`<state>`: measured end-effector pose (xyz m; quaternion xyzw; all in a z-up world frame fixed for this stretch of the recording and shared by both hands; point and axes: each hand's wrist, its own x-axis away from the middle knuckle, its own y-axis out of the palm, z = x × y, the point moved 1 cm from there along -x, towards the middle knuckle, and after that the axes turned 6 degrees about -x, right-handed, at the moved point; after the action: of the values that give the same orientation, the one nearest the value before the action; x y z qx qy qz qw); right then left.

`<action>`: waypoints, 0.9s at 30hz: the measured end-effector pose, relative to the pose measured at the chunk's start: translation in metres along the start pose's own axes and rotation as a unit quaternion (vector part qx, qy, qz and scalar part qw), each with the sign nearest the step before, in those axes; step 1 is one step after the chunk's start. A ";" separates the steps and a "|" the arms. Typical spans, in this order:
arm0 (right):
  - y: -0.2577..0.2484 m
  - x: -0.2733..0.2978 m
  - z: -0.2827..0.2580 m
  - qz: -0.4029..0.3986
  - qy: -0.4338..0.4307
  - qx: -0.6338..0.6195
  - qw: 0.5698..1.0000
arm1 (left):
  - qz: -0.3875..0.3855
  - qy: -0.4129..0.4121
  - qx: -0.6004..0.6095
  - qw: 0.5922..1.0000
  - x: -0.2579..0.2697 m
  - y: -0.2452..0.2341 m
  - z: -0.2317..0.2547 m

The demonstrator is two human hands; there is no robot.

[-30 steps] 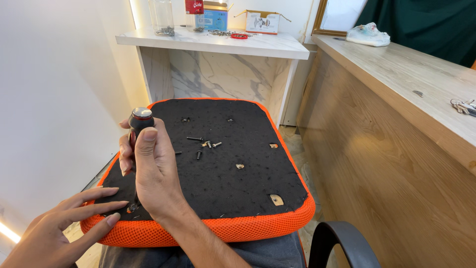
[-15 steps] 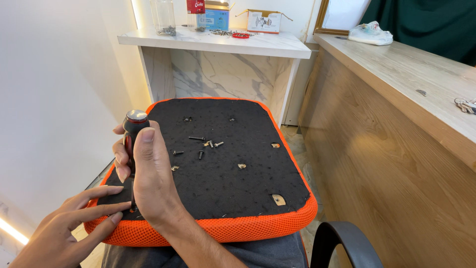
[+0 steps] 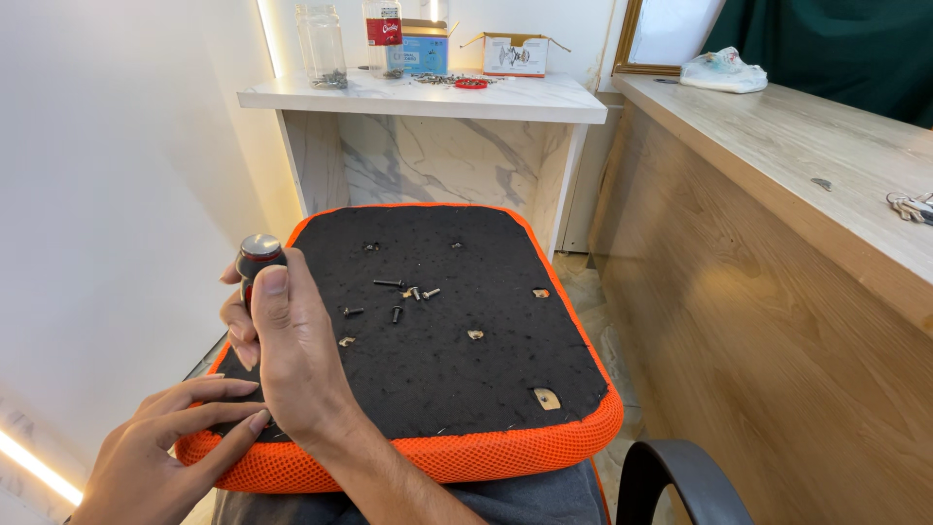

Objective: The person uses a screwdriver to drive screws into the underside of an orange mesh chair seat. They hold the seat steady with one hand while turning the screwdriver with the other, working on multiple screw holes in sequence.

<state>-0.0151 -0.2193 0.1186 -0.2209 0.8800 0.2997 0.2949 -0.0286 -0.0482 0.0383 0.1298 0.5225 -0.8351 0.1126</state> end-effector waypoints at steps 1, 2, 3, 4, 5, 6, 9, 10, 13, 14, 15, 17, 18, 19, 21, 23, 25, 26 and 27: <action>0.001 0.002 0.000 -0.007 -0.002 0.005 1.000 | 0.002 -0.002 0.003 1.000 0.000 0.000 0.000; 0.002 0.003 0.000 -0.015 -0.005 0.009 1.000 | 0.009 0.012 0.013 1.000 0.000 0.000 -0.001; 0.003 0.003 0.001 -0.019 0.001 0.003 1.000 | 0.016 0.026 0.022 0.999 -0.002 0.000 -0.002; 0.004 0.003 0.002 -0.024 0.007 -0.002 1.000 | 0.023 0.039 0.031 0.998 -0.002 0.001 -0.003; 0.005 0.003 0.002 -0.029 0.014 -0.008 0.999 | 0.018 0.029 0.026 0.999 -0.003 0.003 -0.004; 0.006 0.001 0.003 -0.030 0.021 -0.007 0.999 | 0.012 0.019 0.021 1.000 -0.004 0.005 -0.006; 0.006 -0.007 0.006 -0.028 0.044 0.009 0.999 | 0.007 0.011 0.009 1.000 -0.006 0.009 -0.008; 0.006 -0.010 0.007 -0.026 0.052 0.022 0.998 | 0.007 0.012 0.006 1.000 -0.006 0.009 -0.008; 0.004 -0.014 0.010 -0.043 0.060 0.005 0.997 | 0.013 0.034 0.019 0.999 -0.007 0.010 -0.010; 0.004 -0.015 0.010 -0.054 0.059 -0.010 0.997 | 0.009 0.039 0.012 0.999 -0.006 0.011 -0.010; 0.003 -0.016 0.009 -0.063 0.072 -0.025 0.995 | 0.004 0.044 0.005 0.999 -0.005 0.011 -0.009; 0.003 -0.017 0.007 -0.082 0.099 -0.054 0.990 | -0.007 0.038 0.013 0.999 -0.007 0.011 -0.010; 0.004 -0.018 0.007 -0.089 0.106 -0.051 0.989 | -0.014 0.026 0.027 0.999 -0.007 0.012 -0.011; 0.004 -0.019 0.006 -0.095 0.113 -0.048 0.988 | -0.021 0.014 0.041 0.999 -0.008 0.012 -0.013; 0.007 -0.019 0.007 -0.095 0.123 -0.018 0.988 | -0.021 0.043 0.022 0.999 -0.007 0.015 -0.018; 0.011 -0.020 0.008 -0.081 0.128 0.037 0.988 | 0.004 0.076 0.027 0.997 -0.006 0.018 -0.023; 0.009 -0.019 0.008 -0.083 0.120 0.010 0.989 | 0.051 0.111 0.058 0.991 -0.005 0.022 -0.028; 0.009 -0.019 0.008 -0.083 0.116 -0.004 0.990 | 0.038 0.112 0.053 0.992 -0.005 0.024 -0.031; 0.007 -0.018 0.008 -0.079 0.106 -0.027 0.991 | 0.026 0.113 0.048 0.992 -0.005 0.026 -0.035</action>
<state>-0.0026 -0.2049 0.1281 -0.3284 0.8775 0.2742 0.2166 -0.0122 -0.0275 0.0036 0.2420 0.4878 -0.8360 0.0680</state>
